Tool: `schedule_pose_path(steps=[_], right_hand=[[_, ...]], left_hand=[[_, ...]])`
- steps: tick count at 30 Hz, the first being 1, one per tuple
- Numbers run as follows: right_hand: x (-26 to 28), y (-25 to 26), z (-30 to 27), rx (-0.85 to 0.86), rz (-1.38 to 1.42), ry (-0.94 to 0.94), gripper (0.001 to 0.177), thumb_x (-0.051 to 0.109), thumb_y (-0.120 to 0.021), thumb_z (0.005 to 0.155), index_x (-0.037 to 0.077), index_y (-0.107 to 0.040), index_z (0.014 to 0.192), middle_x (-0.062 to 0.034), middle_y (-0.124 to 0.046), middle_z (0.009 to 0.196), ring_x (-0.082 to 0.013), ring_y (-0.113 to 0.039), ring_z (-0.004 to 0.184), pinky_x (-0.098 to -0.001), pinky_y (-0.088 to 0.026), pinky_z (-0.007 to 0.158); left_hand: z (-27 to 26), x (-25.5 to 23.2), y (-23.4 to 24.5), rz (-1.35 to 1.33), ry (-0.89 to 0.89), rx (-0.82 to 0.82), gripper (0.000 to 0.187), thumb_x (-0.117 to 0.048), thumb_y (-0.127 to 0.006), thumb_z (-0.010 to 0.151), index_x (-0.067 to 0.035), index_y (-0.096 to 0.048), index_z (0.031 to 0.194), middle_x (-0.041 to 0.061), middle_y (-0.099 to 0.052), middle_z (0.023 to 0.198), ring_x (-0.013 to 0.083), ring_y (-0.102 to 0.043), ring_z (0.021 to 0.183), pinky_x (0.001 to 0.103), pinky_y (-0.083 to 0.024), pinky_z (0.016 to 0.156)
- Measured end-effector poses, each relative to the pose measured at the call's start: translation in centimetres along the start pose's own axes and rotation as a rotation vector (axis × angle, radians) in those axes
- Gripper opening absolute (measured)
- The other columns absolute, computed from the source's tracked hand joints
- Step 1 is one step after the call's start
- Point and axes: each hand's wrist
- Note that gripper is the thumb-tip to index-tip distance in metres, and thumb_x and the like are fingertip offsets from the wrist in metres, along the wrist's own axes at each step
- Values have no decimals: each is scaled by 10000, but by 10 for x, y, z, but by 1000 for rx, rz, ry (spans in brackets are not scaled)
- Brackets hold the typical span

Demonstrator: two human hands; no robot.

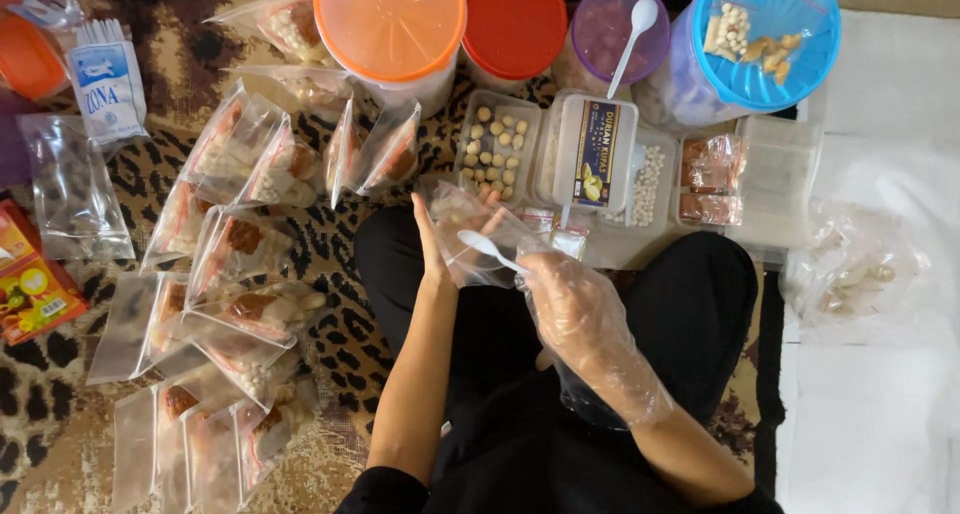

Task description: Packaging various small food items from containers into individual plastic bags using spoons.

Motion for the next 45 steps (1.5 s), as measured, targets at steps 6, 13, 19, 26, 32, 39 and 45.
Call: schedule_pose_path(steps=[6,13,19,26,32,39,45], right_hand=[[-12,13,-18,-158,136,-13,99,169,-721,915,156,-710,1012,-10,-749,832,-234,-737,777,-366,-601,694],[-29,1,-52,-236,129,-13,89,223,-800,830,228,-717,863,58,-720,782,-183,-711,718,-325,-582,665],[6,-8,-29,-315,400,182,66,100,-790,836,123,-739,871,-43,-764,852,-279,-745,725,-374,-605,640],[-6,-25,-15,-480,295,455,98,33,-791,849,55,-777,943,-60,-769,837,-215,-718,659,-327,-602,638],[-21,-38,-11,-437,102,467,56,138,-726,931,94,-761,929,7,-689,788,-147,-660,687,-287,-573,706],[-17,-39,-1,-279,-29,429,125,166,-618,992,129,-721,1052,7,-633,839,-169,-640,756,-294,-529,666],[-18,-48,3,-313,-93,350,249,271,-632,992,195,-755,1195,36,-753,1001,-174,-655,732,-300,-487,615]], left_hand=[[3,-6,1,-153,40,30,831,-722,-664,812,58,-671,1099,296,-617,1292,459,-567,1271,647,-378,1154],[6,-2,3,-156,17,179,762,-719,-612,852,-8,-705,1108,279,-579,1375,444,-516,1341,657,-341,1156],[-2,4,1,-125,-18,173,874,-729,-652,824,51,-604,1217,302,-543,1405,470,-491,1358,682,-288,1185],[-5,4,-2,-103,-39,155,832,-678,-679,844,-29,-510,1335,316,-507,1440,486,-481,1367,703,-288,1180],[-7,1,-12,-37,-27,87,936,-740,-609,839,12,-516,1388,242,-546,1443,419,-525,1355,628,-363,1171],[1,2,-9,108,-52,28,935,-741,-614,836,-33,-490,1433,239,-557,1441,426,-554,1327,617,-395,1152],[6,6,0,142,-57,47,917,-772,-594,826,-15,-599,1343,198,-594,1415,405,-544,1335,639,-336,1172]])
Point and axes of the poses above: each hand's wrist, its own z-axis towards the middle knuckle, its own y-axis out of the back of the hand, x = y × z
